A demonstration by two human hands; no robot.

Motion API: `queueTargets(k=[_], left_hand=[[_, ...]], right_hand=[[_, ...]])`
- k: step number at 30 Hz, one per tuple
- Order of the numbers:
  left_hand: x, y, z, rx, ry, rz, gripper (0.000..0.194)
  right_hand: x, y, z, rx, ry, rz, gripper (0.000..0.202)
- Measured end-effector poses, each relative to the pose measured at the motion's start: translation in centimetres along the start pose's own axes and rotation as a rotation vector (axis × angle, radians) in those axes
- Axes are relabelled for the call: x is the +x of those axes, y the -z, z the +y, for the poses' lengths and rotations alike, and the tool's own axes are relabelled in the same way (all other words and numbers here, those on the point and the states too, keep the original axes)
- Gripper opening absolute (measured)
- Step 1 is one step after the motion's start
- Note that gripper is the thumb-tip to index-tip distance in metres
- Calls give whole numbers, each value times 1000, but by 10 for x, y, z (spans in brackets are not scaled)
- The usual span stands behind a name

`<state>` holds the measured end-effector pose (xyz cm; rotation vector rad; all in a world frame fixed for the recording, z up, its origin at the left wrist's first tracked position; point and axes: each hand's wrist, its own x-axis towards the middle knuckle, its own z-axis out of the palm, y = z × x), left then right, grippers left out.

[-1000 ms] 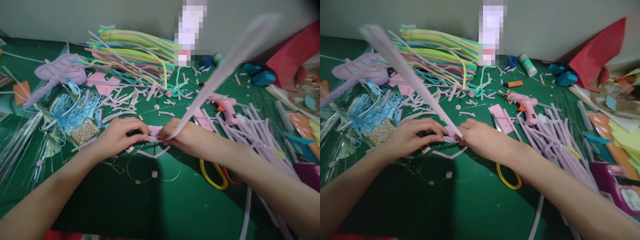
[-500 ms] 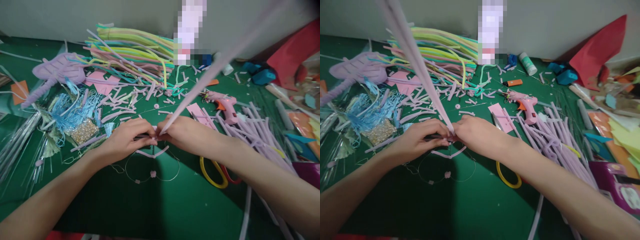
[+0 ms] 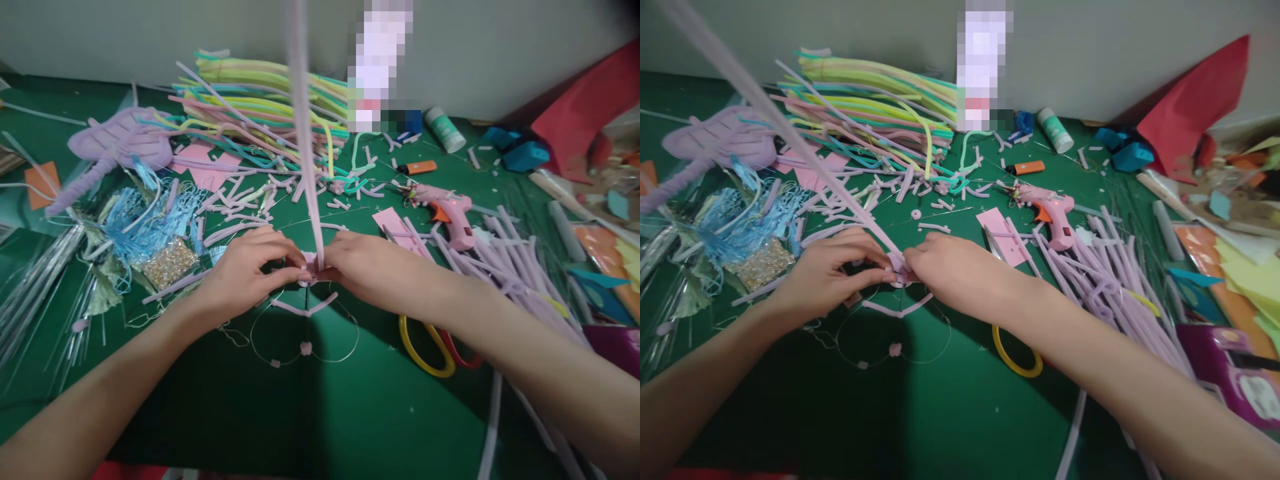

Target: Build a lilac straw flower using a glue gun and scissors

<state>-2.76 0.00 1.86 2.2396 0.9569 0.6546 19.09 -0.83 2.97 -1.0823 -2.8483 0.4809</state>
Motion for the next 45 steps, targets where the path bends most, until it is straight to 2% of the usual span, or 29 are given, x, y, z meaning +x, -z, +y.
queueTargets(k=[6,10,16,22,34,45], left_hand=[[-1,0,2,-31,66,22,16],[-2,0,2,-37,93,29,15],[-3,7,4,-35,155,-19,13],[-7,18,6,-4,96,-123,9],[-7,18,5,-3,98,-134,7],[-5,8,7,51,-45,-33,10]], right_hand=[[-1,3,-1,13,0,-26,24],[-1,4,-1,19,4,-30,23],[-2,6,-1,79,-3,-24,24],[-8,7,-3,183,-50,30,23],[-12,10,-8,198,-87,26,17],[-13,-3,-3,113,-63,88,16]])
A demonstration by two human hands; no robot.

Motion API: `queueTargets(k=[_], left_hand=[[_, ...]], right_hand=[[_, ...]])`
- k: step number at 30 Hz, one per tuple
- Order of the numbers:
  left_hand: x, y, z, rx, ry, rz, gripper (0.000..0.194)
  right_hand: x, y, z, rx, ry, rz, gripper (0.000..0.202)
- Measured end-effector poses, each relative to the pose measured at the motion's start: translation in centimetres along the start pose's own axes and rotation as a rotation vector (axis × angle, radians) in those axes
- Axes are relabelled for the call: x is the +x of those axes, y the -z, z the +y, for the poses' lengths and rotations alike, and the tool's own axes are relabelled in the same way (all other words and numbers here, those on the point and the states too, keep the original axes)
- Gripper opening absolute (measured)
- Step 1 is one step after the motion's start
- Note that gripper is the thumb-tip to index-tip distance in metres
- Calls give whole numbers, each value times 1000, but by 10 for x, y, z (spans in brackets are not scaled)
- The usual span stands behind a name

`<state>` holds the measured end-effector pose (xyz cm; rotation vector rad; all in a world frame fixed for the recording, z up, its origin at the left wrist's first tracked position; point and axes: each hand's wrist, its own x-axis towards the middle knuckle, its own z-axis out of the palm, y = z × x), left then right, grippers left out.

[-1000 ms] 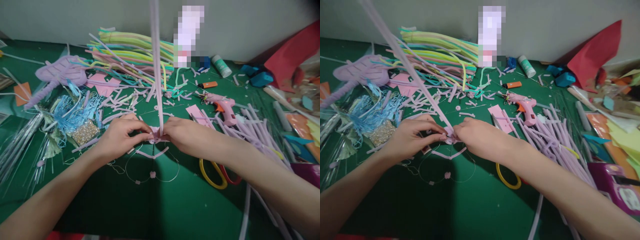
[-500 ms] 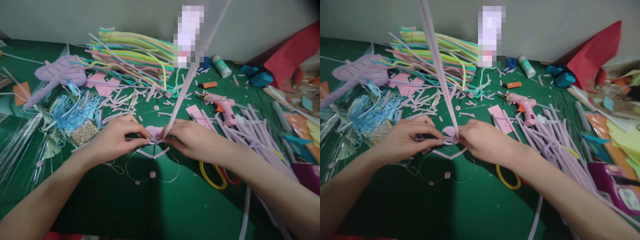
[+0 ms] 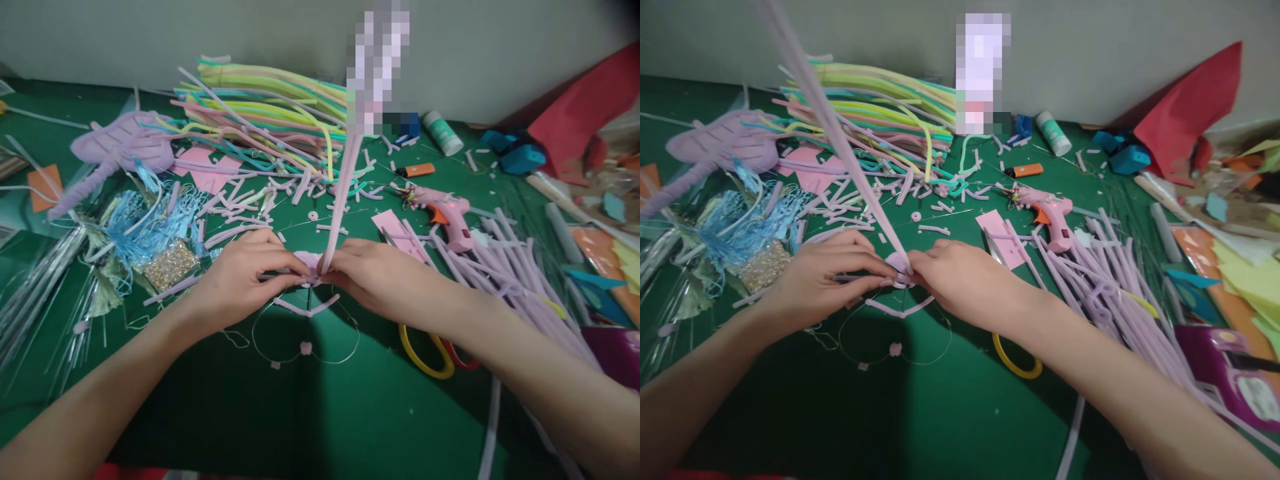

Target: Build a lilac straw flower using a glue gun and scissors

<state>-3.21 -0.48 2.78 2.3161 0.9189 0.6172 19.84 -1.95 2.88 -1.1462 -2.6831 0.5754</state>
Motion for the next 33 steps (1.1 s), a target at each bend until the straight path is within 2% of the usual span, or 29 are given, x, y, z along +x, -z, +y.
queueTargets(k=[5,9,15,18,20,24,26,29,33], left_hand=[[0,-4,-1,6,1,39,11],[0,-8,2,-11,90,87,11],[2,-14,10,-78,232,94,11],[2,-14,13,-103,262,98,10],[2,-14,13,-134,270,102,8],[1,-17,12,-221,320,127,15],[0,-17,10,-273,350,109,19],[-1,-14,8,-312,330,30,14],[-1,-5,11,-147,236,-65,16]], right_hand=[[0,0,-1,-13,23,13,16],[4,2,-3,-48,53,8,13],[8,1,-1,-79,102,90,14],[7,1,-2,-79,53,123,6],[7,1,-4,-61,29,140,11],[6,1,-6,2,65,177,7],[6,0,-6,7,94,185,2],[7,0,-3,-6,117,179,3],[9,-1,-2,13,107,185,8]])
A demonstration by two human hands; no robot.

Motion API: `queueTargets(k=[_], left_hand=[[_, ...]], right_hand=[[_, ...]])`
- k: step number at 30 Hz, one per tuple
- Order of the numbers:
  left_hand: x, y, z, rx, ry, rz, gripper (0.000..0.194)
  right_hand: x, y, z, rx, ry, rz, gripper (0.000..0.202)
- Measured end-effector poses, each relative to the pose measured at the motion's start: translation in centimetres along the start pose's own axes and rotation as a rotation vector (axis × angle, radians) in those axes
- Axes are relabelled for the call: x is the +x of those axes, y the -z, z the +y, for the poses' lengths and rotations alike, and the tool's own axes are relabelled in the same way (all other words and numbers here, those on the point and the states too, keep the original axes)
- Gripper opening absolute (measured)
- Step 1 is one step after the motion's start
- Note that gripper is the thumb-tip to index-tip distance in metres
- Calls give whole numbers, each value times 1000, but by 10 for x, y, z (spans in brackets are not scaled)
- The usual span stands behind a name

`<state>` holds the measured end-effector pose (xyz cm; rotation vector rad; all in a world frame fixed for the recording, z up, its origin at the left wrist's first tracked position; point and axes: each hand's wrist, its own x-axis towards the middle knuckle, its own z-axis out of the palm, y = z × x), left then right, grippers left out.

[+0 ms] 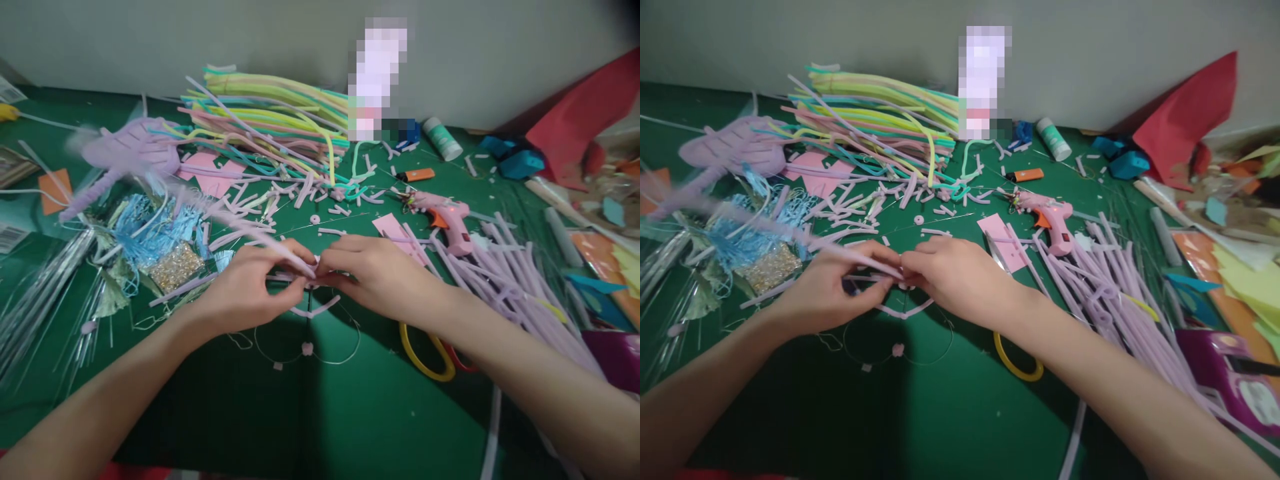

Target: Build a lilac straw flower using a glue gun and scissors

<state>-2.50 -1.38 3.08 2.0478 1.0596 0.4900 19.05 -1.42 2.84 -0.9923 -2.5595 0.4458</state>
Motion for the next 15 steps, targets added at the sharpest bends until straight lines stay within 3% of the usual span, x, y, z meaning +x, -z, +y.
queueTargets(k=[4,8,12,15], left_hand=[[1,2,5,49,-68,63,20],[3,1,3,-179,76,135,11],[-2,6,-7,-288,206,86,15],[-6,12,-16,-329,178,52,13]], right_hand=[[2,0,-3,36,-3,-5,9],[-1,0,-4,42,-13,-5,11],[-14,-6,0,89,-19,44,11],[-25,-12,3,156,-24,112,10]])
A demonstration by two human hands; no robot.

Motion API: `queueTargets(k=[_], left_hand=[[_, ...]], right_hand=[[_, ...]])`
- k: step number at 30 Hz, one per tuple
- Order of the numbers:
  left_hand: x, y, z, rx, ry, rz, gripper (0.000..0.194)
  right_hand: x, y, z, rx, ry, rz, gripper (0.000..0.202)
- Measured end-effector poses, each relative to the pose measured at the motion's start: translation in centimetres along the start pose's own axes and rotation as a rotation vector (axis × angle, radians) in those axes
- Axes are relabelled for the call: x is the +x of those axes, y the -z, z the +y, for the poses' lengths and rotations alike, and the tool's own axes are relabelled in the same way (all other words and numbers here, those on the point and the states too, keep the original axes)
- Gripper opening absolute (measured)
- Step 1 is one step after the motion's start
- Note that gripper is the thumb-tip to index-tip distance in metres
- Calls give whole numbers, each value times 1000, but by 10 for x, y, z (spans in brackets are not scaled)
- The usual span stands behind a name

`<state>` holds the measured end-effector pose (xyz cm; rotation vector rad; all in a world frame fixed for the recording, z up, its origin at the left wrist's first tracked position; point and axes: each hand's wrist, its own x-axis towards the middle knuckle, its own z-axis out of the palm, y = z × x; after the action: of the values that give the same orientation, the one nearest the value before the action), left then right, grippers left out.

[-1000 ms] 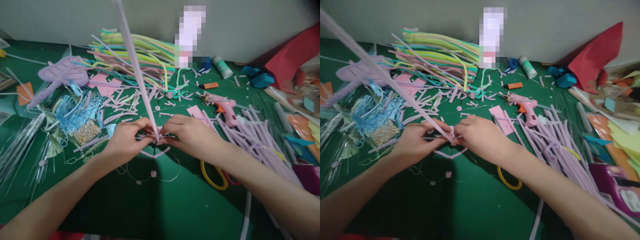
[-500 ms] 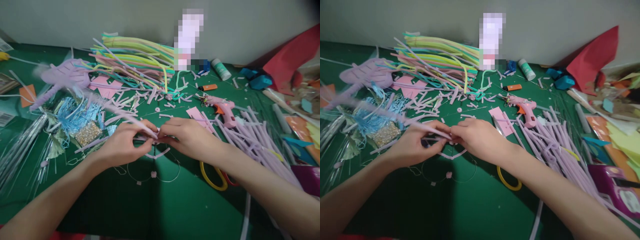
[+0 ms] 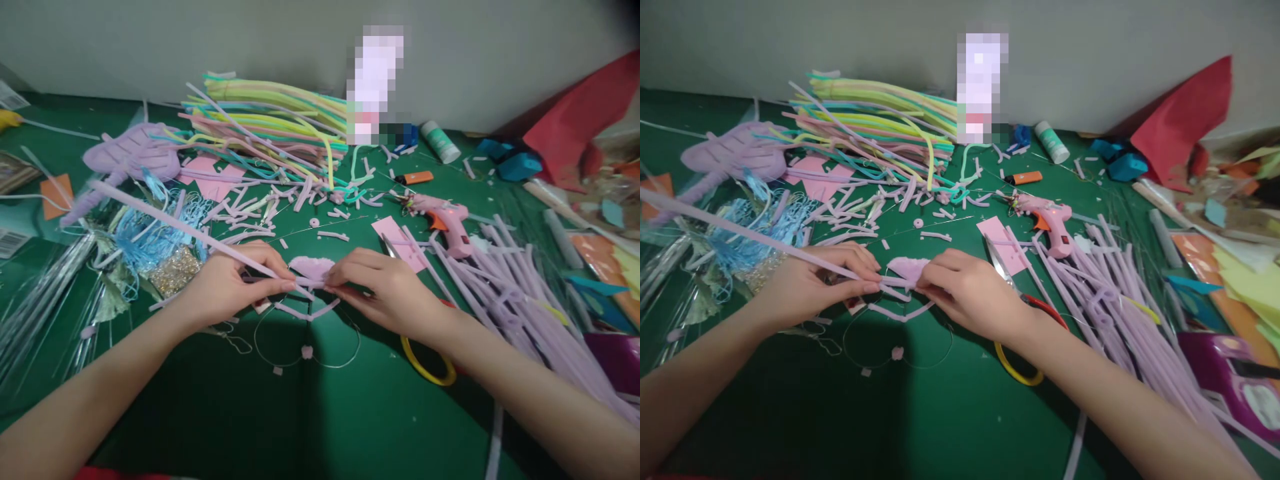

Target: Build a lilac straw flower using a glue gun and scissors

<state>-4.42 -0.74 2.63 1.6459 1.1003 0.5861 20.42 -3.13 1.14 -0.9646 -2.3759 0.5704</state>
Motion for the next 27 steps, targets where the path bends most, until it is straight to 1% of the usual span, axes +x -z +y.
queueTargets(k=[4,6,8,9,10,12,14,15,17,20,22,25,27], left_hand=[[4,2,-3,33,-30,39,14],[8,-1,-1,93,-141,0,12],[13,-6,2,149,-296,-71,7],[16,-8,4,171,-348,-89,7],[17,-10,6,194,-363,-83,8],[19,-13,7,245,-312,-10,9],[20,-14,6,279,-222,70,14],[20,-14,5,273,-184,95,16],[19,-12,0,217,-134,109,19],[17,-7,-5,129,-97,91,20],[17,-5,-6,145,-107,66,20],[19,-4,-2,181,-107,-33,21],[21,-4,2,134,-23,-110,24]], right_hand=[[-5,-6,0,44,3,33,11],[-2,-7,-1,23,24,48,13],[2,-8,-2,-16,43,70,16],[4,-8,-3,-37,48,78,17],[5,-8,-4,-55,50,82,18],[6,-8,-5,-61,35,87,19],[4,-8,-7,-41,-12,100,18],[2,-8,-8,-30,-41,108,18],[-3,-9,-8,-15,-81,125,18],[-7,-10,-5,11,-85,142,19],[-7,-9,-1,-9,-56,154,18],[-4,-7,4,-52,-29,135,16],[-3,-5,7,-7,-50,79,15]])
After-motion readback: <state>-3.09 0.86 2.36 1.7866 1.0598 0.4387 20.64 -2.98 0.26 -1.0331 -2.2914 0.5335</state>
